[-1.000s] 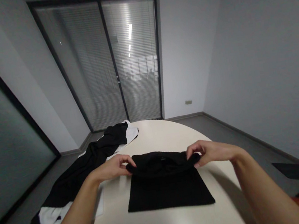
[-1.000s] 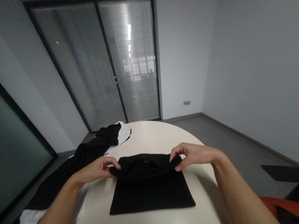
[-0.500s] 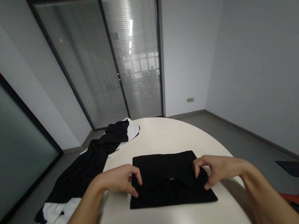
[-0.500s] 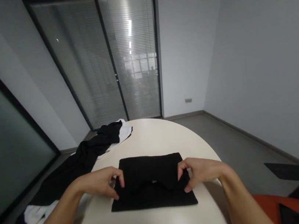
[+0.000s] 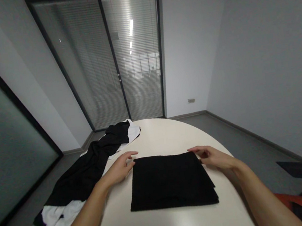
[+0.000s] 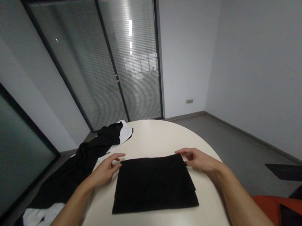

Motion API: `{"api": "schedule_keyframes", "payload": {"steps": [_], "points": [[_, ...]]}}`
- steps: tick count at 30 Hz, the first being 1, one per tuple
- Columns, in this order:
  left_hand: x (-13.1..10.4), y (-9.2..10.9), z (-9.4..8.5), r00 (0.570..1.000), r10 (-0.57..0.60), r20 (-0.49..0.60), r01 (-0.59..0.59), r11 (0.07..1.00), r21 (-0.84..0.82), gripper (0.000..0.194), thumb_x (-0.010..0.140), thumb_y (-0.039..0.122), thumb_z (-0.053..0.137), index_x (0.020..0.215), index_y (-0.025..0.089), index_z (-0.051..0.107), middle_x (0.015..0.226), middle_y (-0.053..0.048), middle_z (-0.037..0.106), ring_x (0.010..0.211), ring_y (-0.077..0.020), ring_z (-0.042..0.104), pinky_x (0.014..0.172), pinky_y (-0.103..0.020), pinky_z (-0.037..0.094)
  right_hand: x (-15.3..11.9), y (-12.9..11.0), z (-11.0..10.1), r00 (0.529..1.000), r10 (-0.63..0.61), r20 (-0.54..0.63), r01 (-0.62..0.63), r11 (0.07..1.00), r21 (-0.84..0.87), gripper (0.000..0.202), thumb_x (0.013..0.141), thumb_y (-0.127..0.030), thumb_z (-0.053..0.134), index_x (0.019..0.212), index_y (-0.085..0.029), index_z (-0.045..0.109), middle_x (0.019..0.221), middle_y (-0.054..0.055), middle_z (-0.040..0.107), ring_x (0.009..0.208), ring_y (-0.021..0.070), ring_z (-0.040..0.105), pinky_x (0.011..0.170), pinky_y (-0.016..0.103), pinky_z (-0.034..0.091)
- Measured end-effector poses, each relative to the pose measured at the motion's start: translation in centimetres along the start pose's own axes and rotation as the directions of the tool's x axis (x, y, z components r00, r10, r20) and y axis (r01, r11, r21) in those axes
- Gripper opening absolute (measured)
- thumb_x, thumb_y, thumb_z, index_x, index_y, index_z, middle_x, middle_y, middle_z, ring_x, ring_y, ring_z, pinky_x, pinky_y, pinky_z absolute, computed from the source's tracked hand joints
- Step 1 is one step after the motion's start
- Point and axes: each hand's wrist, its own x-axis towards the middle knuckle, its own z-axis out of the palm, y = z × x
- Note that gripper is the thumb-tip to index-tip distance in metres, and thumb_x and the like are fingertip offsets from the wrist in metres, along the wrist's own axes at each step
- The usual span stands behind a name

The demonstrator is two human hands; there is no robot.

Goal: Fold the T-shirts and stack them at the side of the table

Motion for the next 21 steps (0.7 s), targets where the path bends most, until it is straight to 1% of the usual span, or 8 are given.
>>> {"api": "schedule_keyframes", "payload": {"steps": [3, 4, 6, 10, 13, 15, 17, 21], "points": [[-0.1, -1.5, 0.1, 0.992, -0.013, 0.122, 0.023, 0.997, -0.08, 0.056, 0.08, 0.021, 0.061, 0.136, 0.021, 0.059, 0.128, -0.01, 0.064, 0.109, -0.0234, 0.061, 0.087, -0.03, 0.048, -0.1, -0.3, 0.4, 0.997, -0.024, 0.07, 0.019, 0.997, 0.068, 0.057, 0.074, -0.038, 0.073, 0.128, -0.021, 0.066, 0.122, 0.01, 0.068, 0.108, 0.0267, 0.062, 0.099, 0.043, 0.045], [-0.1, -1.7, 0.2, 0.988, -0.019, 0.156, 0.036, 0.994, -0.105, 0.058, 0.078, 0.02, 0.061, 0.136, 0.021, 0.058, 0.127, -0.01, 0.064, 0.107, -0.0228, 0.062, 0.086, -0.03, 0.049, -0.2, -0.5, 0.5, 0.997, -0.027, 0.075, 0.022, 0.997, 0.07, 0.058, 0.074, -0.04, 0.073, 0.128, -0.021, 0.066, 0.122, 0.01, 0.068, 0.11, 0.027, 0.062, 0.101, 0.043, 0.044], [-0.1, -1.8, 0.4, 0.984, -0.023, 0.179, 0.047, 0.99, -0.133, 0.056, 0.078, 0.022, 0.063, 0.134, 0.019, 0.06, 0.123, -0.009, 0.066, 0.104, -0.0225, 0.063, 0.087, -0.031, 0.049, -0.1, -0.7, 0.6, 0.997, -0.023, 0.078, 0.019, 0.998, 0.054, 0.059, 0.075, -0.043, 0.073, 0.129, -0.02, 0.065, 0.123, 0.011, 0.068, 0.111, 0.0274, 0.061, 0.102, 0.044, 0.044], [0.1, -2.0, 0.6, 0.986, -0.009, 0.167, 0.036, 0.987, -0.159, 0.052, 0.081, 0.027, 0.065, 0.132, 0.018, 0.061, 0.122, -0.009, 0.067, 0.107, -0.0233, 0.063, 0.094, -0.033, 0.048, 0.1, -0.4, 0.9, 0.998, -0.018, 0.063, 0.015, 0.998, 0.054, 0.064, 0.075, -0.052, 0.076, 0.129, -0.02, 0.065, 0.121, 0.012, 0.068, 0.113, 0.0285, 0.061, 0.105, 0.045, 0.043], [0.4, -2.8, 0.7, 0.988, -0.008, 0.152, 0.036, 0.983, -0.183, 0.05, 0.081, 0.028, 0.066, 0.13, 0.016, 0.062, 0.114, -0.01, 0.07, 0.102, -0.0232, 0.064, 0.094, -0.034, 0.048, 0.4, -0.2, 1.1, 0.997, -0.043, 0.066, 0.038, 0.995, 0.089, 0.06, 0.081, -0.058, 0.07, 0.127, -0.02, 0.065, 0.118, 0.012, 0.069, 0.112, 0.0288, 0.062, 0.105, 0.046, 0.043], [0.6, -3.3, 0.9, 0.991, 0.008, 0.134, 0.021, 0.977, -0.211, 0.044, 0.084, 0.034, 0.065, 0.124, 0.015, 0.065, 0.108, -0.009, 0.071, 0.101, -0.0238, 0.064, 0.094, -0.035, 0.048, 0.4, -0.2, 1.0, 0.996, -0.059, 0.063, 0.053, 0.994, 0.092, 0.057, 0.085, -0.061, 0.065, 0.124, -0.02, 0.067, 0.119, 0.013, 0.069, 0.114, 0.0288, 0.062, 0.107, 0.046, 0.041], [0.8, -3.6, 1.0, 0.994, 0.01, 0.111, 0.017, 0.971, -0.239, 0.04, 0.087, 0.04, 0.062, 0.118, 0.015, 0.069, 0.103, -0.009, 0.072, 0.098, -0.0241, 0.065, 0.091, -0.035, 0.049, 0.4, -0.3, 1.0, 0.997, -0.055, 0.06, 0.05, 0.995, 0.087, 0.057, 0.087, -0.063, 0.061, 0.123, -0.02, 0.067, 0.12, 0.013, 0.069, 0.116, 0.0289, 0.061, 0.109, 0.046, 0.04], [0.9, -3.3, 1.3, 0.996, -0.015, 0.088, 0.034, 0.975, -0.219, 0.038, 0.085, 0.039, 0.062, 0.113, 0.016, 0.07, 0.096, -0.008, 0.073, 0.092, -0.023, 0.066, 0.087, -0.034, 0.05, 0.2, -0.6, 0.9, 0.996, -0.002, 0.086, -0.006, 0.996, 0.093, 0.067, 0.078, -0.062, 0.071, 0.131, -0.021, 0.063, 0.119, 0.011, 0.069, 0.114, 0.0295, 0.062, 0.106, 0.048, 0.043]]}}
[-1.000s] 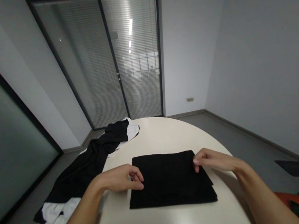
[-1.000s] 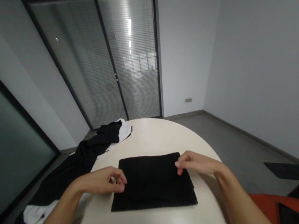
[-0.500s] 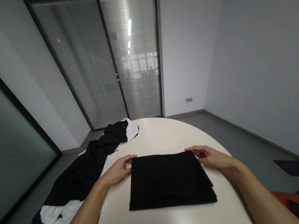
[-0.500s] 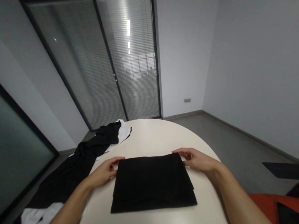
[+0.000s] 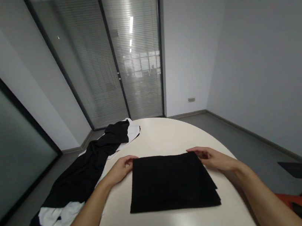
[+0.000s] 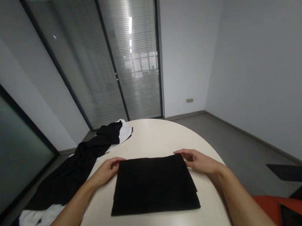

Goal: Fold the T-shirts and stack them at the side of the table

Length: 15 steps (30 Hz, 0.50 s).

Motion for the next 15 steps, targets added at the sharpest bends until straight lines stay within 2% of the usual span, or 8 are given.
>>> {"api": "schedule_keyframes", "payload": {"steps": [3, 7, 12, 15], "points": [[0.06, 0.34, 0.17, 1.0, 0.0, 0.0, 0.0, 1.0, -0.013, 0.035, 0.085, 0.039, 0.062, 0.11, 0.016, 0.07, 0.101, -0.009, 0.073, 0.096, -0.0237, 0.066, 0.088, -0.034, 0.05, 0.07, 0.13, -0.03, 1.0, 0.006, -0.008, -0.006, 1.0, -0.001, 0.068, 0.075, -0.058, 0.075, 0.13, -0.02, 0.063, 0.117, 0.012, 0.069, 0.112, 0.03, 0.062, 0.105, 0.048, 0.043], [0.36, 0.12, 0.42, 1.0, -0.004, -0.008, 0.003, 0.997, -0.08, 0.035, 0.087, 0.045, 0.06, 0.105, 0.017, 0.071, 0.103, -0.009, 0.074, 0.098, -0.0249, 0.068, 0.089, -0.035, 0.05, 0.51, 0.41, -0.08, 0.999, -0.041, -0.016, 0.041, 0.999, -0.005, 0.055, 0.087, -0.06, 0.062, 0.121, -0.018, 0.067, 0.116, 0.012, 0.07, 0.111, 0.0285, 0.063, 0.104, 0.046, 0.044], [0.63, -0.3, 0.68, 1.0, -0.004, -0.03, 0.002, 0.996, -0.09, 0.036, 0.087, 0.047, 0.06, 0.104, 0.017, 0.071, 0.101, -0.009, 0.074, 0.1, -0.0259, 0.068, 0.092, -0.037, 0.05, 0.64, 0.17, -0.09, 0.995, -0.07, -0.065, 0.068, 0.997, -0.036, 0.055, 0.091, -0.065, 0.052, 0.116, -0.02, 0.069, 0.115, 0.011, 0.07, 0.108, 0.0278, 0.063, 0.102, 0.044, 0.046], [0.59, -0.3, 0.64, 1.0, -0.007, -0.012, 0.006, 0.996, -0.084, 0.036, 0.088, 0.047, 0.06, 0.105, 0.017, 0.07, 0.101, -0.009, 0.074, 0.099, -0.0258, 0.068, 0.091, -0.037, 0.05, 0.34, -0.1, -0.07, 0.997, -0.067, -0.045, 0.067, 0.998, -0.013, 0.051, 0.089, -0.062, 0.059, 0.118, -0.021, 0.068, 0.12, 0.01, 0.069, 0.113, 0.0283, 0.062, 0.106, 0.044, 0.043]]}}
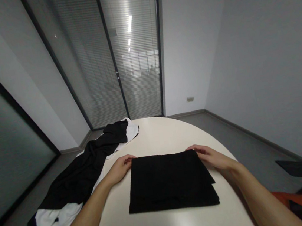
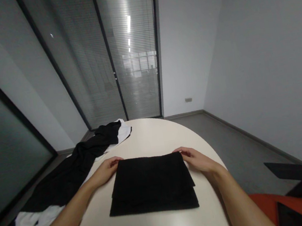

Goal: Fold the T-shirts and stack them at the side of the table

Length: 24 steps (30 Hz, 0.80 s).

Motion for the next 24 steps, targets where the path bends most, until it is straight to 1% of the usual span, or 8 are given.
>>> {"api": "schedule_keyframes", "payload": {"steps": [3, 5, 8, 11, 13, 16, 21, 24], "points": [[-0.1, 0.1, -0.1, 1.0, 0.01, 0.003, -0.01, 1.0, 0.004, 0.036, 0.088, 0.047, 0.059, 0.105, 0.017, 0.069, 0.101, -0.008, 0.074, 0.098, -0.0252, 0.068, 0.09, -0.036, 0.05, -0.2, 0.0, 0.2, 0.999, 0.022, 0.05, -0.026, 0.996, 0.083, 0.059, 0.079, -0.054, 0.074, 0.127, -0.022, 0.063, 0.125, 0.011, 0.066, 0.121, 0.0291, 0.059, 0.109, 0.045, 0.041], [-0.1, 0.1, -0.1, 1.0, 0.011, 0.003, -0.011, 1.0, 0.001, 0.035, 0.088, 0.047, 0.059, 0.104, 0.017, 0.069, 0.1, -0.008, 0.074, 0.096, -0.0248, 0.068, 0.088, -0.036, 0.05, -0.1, 0.2, 0.5, 0.998, 0.041, 0.051, -0.046, 0.993, 0.112, 0.064, 0.075, -0.051, 0.079, 0.128, -0.021, 0.062, 0.123, 0.011, 0.067, 0.119, 0.0294, 0.06, 0.107, 0.047, 0.043], [0.0, 0.2, -0.2, 1.0, 0.011, 0.01, -0.011, 1.0, -0.001, 0.035, 0.088, 0.046, 0.059, 0.103, 0.017, 0.068, 0.1, -0.008, 0.073, 0.096, -0.0245, 0.067, 0.088, -0.036, 0.05, 0.2, 0.7, 0.7, 0.999, 0.04, 0.03, -0.043, 0.992, 0.123, 0.057, 0.077, -0.05, 0.077, 0.123, -0.018, 0.065, 0.115, 0.012, 0.07, 0.109, 0.0283, 0.064, 0.102, 0.046, 0.047], [0.1, 0.1, -0.2, 1.0, 0.012, 0.018, -0.012, 1.0, -0.005, 0.033, 0.088, 0.045, 0.059, 0.103, 0.017, 0.068, 0.101, -0.009, 0.073, 0.097, -0.0244, 0.067, 0.088, -0.035, 0.049, 0.4, 1.0, 0.6, 0.999, 0.035, 0.023, -0.038, 0.993, 0.108, 0.054, 0.079, -0.051, 0.074, 0.121, -0.018, 0.067, 0.111, 0.011, 0.071, 0.106, 0.0276, 0.065, 0.1, 0.046, 0.048], [0.2, 0.0, -0.2, 1.0, 0.012, 0.019, -0.012, 1.0, -0.008, 0.033, 0.088, 0.044, 0.059, 0.103, 0.016, 0.068, 0.1, -0.009, 0.073, 0.097, -0.0245, 0.067, 0.088, -0.035, 0.049, 0.5, 1.0, 0.5, 0.999, 0.039, 0.018, -0.041, 0.996, 0.081, 0.057, 0.077, -0.052, 0.077, 0.121, -0.018, 0.066, 0.111, 0.011, 0.071, 0.107, 0.0279, 0.065, 0.101, 0.045, 0.047], [0.1, 0.1, -0.2, 1.0, 0.014, 0.017, -0.013, 1.0, -0.016, 0.033, 0.088, 0.045, 0.059, 0.103, 0.017, 0.068, 0.101, -0.009, 0.073, 0.096, -0.0242, 0.067, 0.088, -0.035, 0.05, 0.7, 0.9, 0.4, 0.999, 0.026, 0.025, -0.027, 0.997, 0.072, 0.057, 0.073, -0.048, 0.08, 0.119, -0.017, 0.067, 0.112, 0.011, 0.07, 0.107, 0.0271, 0.064, 0.1, 0.043, 0.048], [-0.1, -0.1, -0.2, 1.0, 0.021, 0.001, -0.021, 0.999, 0.036, 0.035, 0.088, 0.04, 0.06, 0.113, 0.016, 0.068, 0.107, -0.01, 0.073, 0.101, -0.0242, 0.067, 0.092, -0.035, 0.049, 1.1, 0.7, 0.7, 1.0, -0.003, 0.029, 0.0, 0.996, 0.084, 0.043, 0.082, -0.044, 0.075, 0.115, -0.017, 0.067, 0.107, 0.009, 0.071, 0.097, 0.0235, 0.066, 0.089, 0.037, 0.052], [0.1, -0.4, -0.2, 1.0, 0.018, -0.01, -0.017, 0.998, 0.054, 0.036, 0.087, 0.04, 0.061, 0.112, 0.016, 0.069, 0.105, -0.009, 0.073, 0.102, -0.0252, 0.066, 0.093, -0.036, 0.049, 1.1, 0.9, 0.8, 0.999, -0.047, 0.008, 0.047, 0.997, 0.06, 0.04, 0.087, -0.047, 0.068, 0.114, -0.017, 0.068, 0.109, 0.01, 0.071, 0.098, 0.024, 0.066, 0.092, 0.038, 0.051]]}}
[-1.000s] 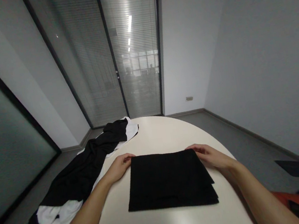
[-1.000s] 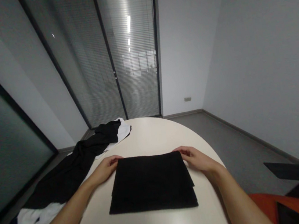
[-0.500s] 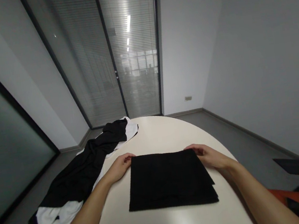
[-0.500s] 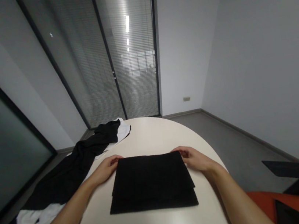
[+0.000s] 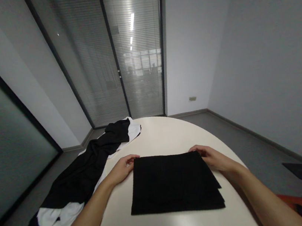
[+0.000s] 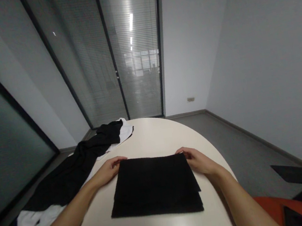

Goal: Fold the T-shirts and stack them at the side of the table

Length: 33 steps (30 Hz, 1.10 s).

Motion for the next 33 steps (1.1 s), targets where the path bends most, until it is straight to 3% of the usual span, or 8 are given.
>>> {"api": "schedule_keyframes", "payload": {"steps": [7, 16, 20, 23, 25, 27, 30, 33], "points": [[0.6, 0.2, -0.1, 0.999, 0.032, -0.026, -0.034, 0.997, -0.065, 0.035, 0.088, 0.045, 0.058, 0.104, 0.015, 0.071, 0.104, -0.009, 0.074, 0.1, -0.0255, 0.068, 0.092, -0.036, 0.051, -0.2, 0.6, -0.6, 0.997, -0.002, -0.078, 0.004, 1.0, 0.026, 0.046, 0.088, -0.054, 0.066, 0.12, -0.021, 0.069, 0.123, 0.013, 0.069, 0.113, 0.0291, 0.064, 0.102, 0.046, 0.047], [0.8, 1.5, 0.1, 1.0, 0.012, -0.029, -0.014, 0.998, -0.066, 0.036, 0.086, 0.044, 0.059, 0.101, 0.016, 0.076, 0.102, -0.008, 0.076, 0.096, -0.026, 0.069, 0.094, -0.039, 0.051, 0.2, 1.2, -0.8, 0.997, -0.03, -0.065, 0.025, 0.997, -0.067, 0.044, 0.086, -0.059, 0.065, 0.104, -0.022, 0.078, 0.127, 0.013, 0.067, 0.12, 0.03, 0.061, 0.111, 0.047, 0.039], [1.0, 1.9, 0.7, 0.969, -0.087, -0.232, 0.092, 0.996, 0.011, 0.036, 0.085, 0.041, 0.057, 0.098, 0.014, 0.077, 0.101, -0.011, 0.076, 0.099, -0.0283, 0.069, 0.098, -0.042, 0.05, 0.1, 1.0, -0.7, 0.995, -0.021, -0.095, 0.014, 0.997, -0.077, 0.047, 0.089, -0.063, 0.056, 0.1, -0.024, 0.079, 0.125, 0.011, 0.069, 0.121, 0.0303, 0.059, 0.112, 0.049, 0.037], [0.4, 3.7, 1.5, 0.913, -0.01, -0.409, 0.067, 0.99, 0.126, 0.044, 0.091, 0.044, 0.052, 0.118, 0.015, 0.071, 0.125, -0.013, 0.069, 0.117, -0.0287, 0.063, 0.106, -0.044, 0.044, 0.0, 0.3, -0.4, 0.995, -0.006, -0.098, -0.004, 0.995, -0.104, 0.046, 0.091, -0.061, 0.053, 0.1, -0.023, 0.077, 0.123, 0.01, 0.069, 0.121, 0.0303, 0.059, 0.113, 0.048, 0.036], [-0.4, 5.2, 2.0, 0.935, 0.148, -0.323, -0.062, 0.963, 0.262, 0.05, 0.095, 0.046, 0.049, 0.135, 0.019, 0.061, 0.144, -0.011, 0.056, 0.134, -0.0276, 0.05, 0.114, -0.044, 0.036, -0.1, -0.1, -0.2, 0.997, 0.022, -0.068, -0.033, 0.988, -0.152, 0.041, 0.088, -0.058, 0.061, 0.106, -0.023, 0.074, 0.123, 0.01, 0.068, 0.119, 0.03, 0.059, 0.111, 0.047, 0.038], [-1.2, 6.3, 2.4, 0.969, 0.242, -0.057, -0.199, 0.891, 0.409, 0.06, 0.094, 0.048, 0.056, 0.149, 0.027, 0.046, 0.159, -0.006, 0.037, 0.148, -0.0277, 0.031, 0.122, -0.048, 0.021, -0.2, -0.2, -0.1, 0.997, 0.051, -0.051, -0.059, 0.983, -0.177, 0.046, 0.082, -0.054, 0.07, 0.116, -0.023, 0.069, 0.126, 0.009, 0.066, 0.118, 0.0295, 0.058, 0.108, 0.046, 0.041], [-1.9, 6.5, 2.5, 0.952, 0.113, 0.284, -0.243, 0.845, 0.476, 0.081, 0.084, 0.055, 0.07, 0.154, 0.035, 0.035, 0.165, -0.003, 0.021, 0.153, -0.0331, 0.012, 0.122, -0.056, 0.013, -0.5, 0.1, 0.0, 0.996, 0.076, -0.038, -0.081, 0.987, -0.137, 0.063, 0.076, -0.053, 0.075, 0.129, -0.023, 0.059, 0.129, 0.009, 0.062, 0.116, 0.0282, 0.058, 0.105, 0.044, 0.044], [-2.0, 6.2, 2.1, 0.933, -0.043, 0.357, -0.146, 0.861, 0.487, 0.092, 0.076, 0.057, 0.076, 0.154, 0.037, 0.033, 0.167, -0.004, 0.015, 0.153, -0.0353, 0.006, 0.121, -0.057, 0.016, -0.7, 0.1, 0.0, 0.993, 0.115, -0.008, -0.115, 0.989, -0.098, 0.071, 0.076, -0.053, 0.075, 0.136, -0.024, 0.051, 0.125, 0.009, 0.063, 0.114, 0.0274, 0.06, 0.104, 0.044, 0.045]]}}
